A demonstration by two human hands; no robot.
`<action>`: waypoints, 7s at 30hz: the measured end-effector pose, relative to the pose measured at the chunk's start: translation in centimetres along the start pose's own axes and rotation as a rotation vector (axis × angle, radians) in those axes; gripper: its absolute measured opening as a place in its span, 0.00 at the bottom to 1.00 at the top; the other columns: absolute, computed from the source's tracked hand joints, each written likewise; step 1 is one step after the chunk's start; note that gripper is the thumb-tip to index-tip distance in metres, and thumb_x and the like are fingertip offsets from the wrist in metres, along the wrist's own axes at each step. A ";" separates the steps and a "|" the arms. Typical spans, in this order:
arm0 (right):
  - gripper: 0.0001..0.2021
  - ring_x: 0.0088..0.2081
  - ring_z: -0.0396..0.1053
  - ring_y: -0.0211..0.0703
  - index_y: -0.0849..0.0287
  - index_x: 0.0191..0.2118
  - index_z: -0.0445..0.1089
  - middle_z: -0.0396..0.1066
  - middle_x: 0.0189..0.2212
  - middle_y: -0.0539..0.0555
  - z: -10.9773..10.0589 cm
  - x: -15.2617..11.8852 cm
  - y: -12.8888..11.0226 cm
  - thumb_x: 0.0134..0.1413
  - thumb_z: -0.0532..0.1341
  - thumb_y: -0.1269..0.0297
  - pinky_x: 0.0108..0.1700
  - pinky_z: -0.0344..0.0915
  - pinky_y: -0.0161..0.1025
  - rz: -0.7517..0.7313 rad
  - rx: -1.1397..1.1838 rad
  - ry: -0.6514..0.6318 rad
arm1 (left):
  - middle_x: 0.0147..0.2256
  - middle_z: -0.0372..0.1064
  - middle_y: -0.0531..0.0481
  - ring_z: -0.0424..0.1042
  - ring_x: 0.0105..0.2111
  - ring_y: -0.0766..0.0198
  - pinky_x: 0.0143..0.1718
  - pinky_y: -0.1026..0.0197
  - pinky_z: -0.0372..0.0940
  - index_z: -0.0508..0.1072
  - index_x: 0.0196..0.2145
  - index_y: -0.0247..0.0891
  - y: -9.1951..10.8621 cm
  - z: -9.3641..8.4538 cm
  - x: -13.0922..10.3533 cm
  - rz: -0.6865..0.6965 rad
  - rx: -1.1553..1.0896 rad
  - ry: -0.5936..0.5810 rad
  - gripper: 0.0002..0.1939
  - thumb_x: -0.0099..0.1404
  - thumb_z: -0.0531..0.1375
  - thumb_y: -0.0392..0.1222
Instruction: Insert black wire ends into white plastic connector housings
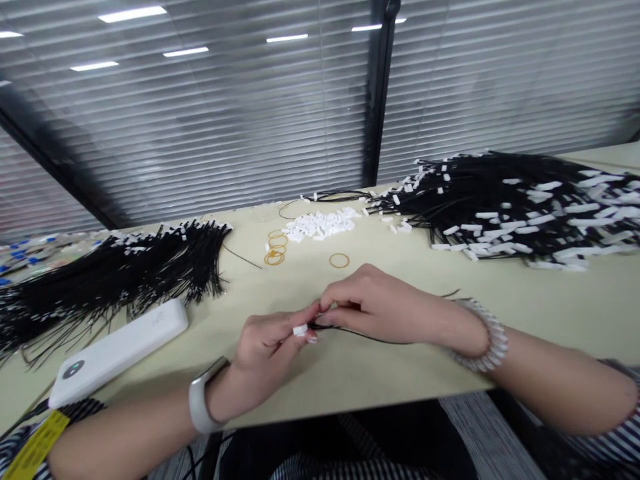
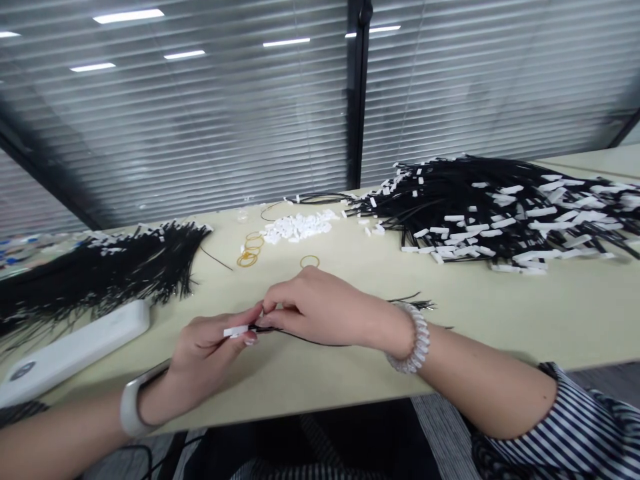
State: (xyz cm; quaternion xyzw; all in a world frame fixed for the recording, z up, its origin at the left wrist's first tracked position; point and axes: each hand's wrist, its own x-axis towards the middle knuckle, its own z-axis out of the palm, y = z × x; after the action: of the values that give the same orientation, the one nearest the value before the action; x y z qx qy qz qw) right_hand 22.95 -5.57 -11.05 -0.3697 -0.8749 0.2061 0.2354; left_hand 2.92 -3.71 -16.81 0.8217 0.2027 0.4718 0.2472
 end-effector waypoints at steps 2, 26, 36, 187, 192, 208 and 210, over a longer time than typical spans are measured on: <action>0.07 0.25 0.64 0.29 0.58 0.34 0.69 0.70 0.24 0.45 0.0 0.0 -0.1 0.57 0.55 0.65 0.31 0.55 0.29 0.018 -0.049 0.003 | 0.30 0.77 0.50 0.74 0.24 0.68 0.26 0.70 0.70 0.74 0.43 0.41 0.0 0.0 -0.1 0.023 0.018 0.001 0.16 0.57 0.60 0.30; 0.09 0.24 0.59 0.36 0.59 0.34 0.65 0.69 0.24 0.49 0.8 -0.4 0.9 0.59 0.49 0.69 0.26 0.41 0.38 -0.174 -0.734 0.001 | 0.30 0.77 0.49 0.75 0.23 0.65 0.24 0.68 0.71 0.76 0.40 0.39 0.0 0.2 0.1 -0.064 0.015 0.013 0.13 0.56 0.61 0.31; 0.16 0.22 0.56 0.29 0.62 0.29 0.67 0.63 0.20 0.47 0.3 -0.1 0.2 0.61 0.46 0.63 0.26 0.52 0.30 0.075 0.067 -0.169 | 0.28 0.77 0.50 0.74 0.24 0.69 0.27 0.70 0.69 0.73 0.46 0.40 0.0 -0.2 -0.5 -0.018 0.075 -0.069 0.19 0.58 0.58 0.28; 0.07 0.29 0.65 0.32 0.59 0.28 0.70 0.70 0.26 0.49 0.1 0.5 0.9 0.53 0.56 0.70 0.33 0.60 0.31 0.073 0.007 0.364 | 0.28 0.76 0.48 0.75 0.29 0.64 0.32 0.64 0.67 0.72 0.31 0.34 0.0 0.2 1.2 -0.962 -0.610 -0.198 0.18 0.51 0.64 0.52; 0.10 0.25 0.60 0.31 0.61 0.24 0.66 0.67 0.22 0.48 1.0 0.5 0.9 0.54 0.54 0.70 0.29 0.55 0.31 0.094 -0.158 0.279 | 0.27 0.76 0.48 0.75 0.28 0.63 0.32 0.62 0.67 0.72 0.30 0.34 0.0 0.2 1.3 -0.949 -0.639 -0.186 0.18 0.50 0.65 0.52; 0.09 0.28 0.61 0.33 0.62 0.27 0.67 0.68 0.25 0.49 1.3 0.5 1.1 0.54 0.53 0.71 0.33 0.55 0.31 0.034 -0.187 0.258 | 0.25 0.75 0.49 0.74 0.26 0.66 0.29 0.66 0.67 0.73 0.29 0.33 -0.1 0.3 1.3 -0.952 -0.660 -0.179 0.18 0.48 0.66 0.52; 0.09 0.29 0.61 0.33 0.62 0.28 0.68 0.68 0.26 0.49 1.4 0.5 1.0 0.55 0.52 0.70 0.34 0.55 0.32 0.025 -0.208 0.249 | 0.26 0.76 0.49 0.74 0.26 0.66 0.29 0.66 0.67 0.73 0.28 0.33 -0.2 0.3 1.3 -0.944 -0.654 -0.185 0.17 0.50 0.65 0.52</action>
State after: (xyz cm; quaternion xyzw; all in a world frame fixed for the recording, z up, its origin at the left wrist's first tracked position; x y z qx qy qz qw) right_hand 22.44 -4.85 -12.57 -0.4258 -0.8507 0.0700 0.3001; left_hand 3.78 -2.94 -16.19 0.5611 0.3685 0.2748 0.6884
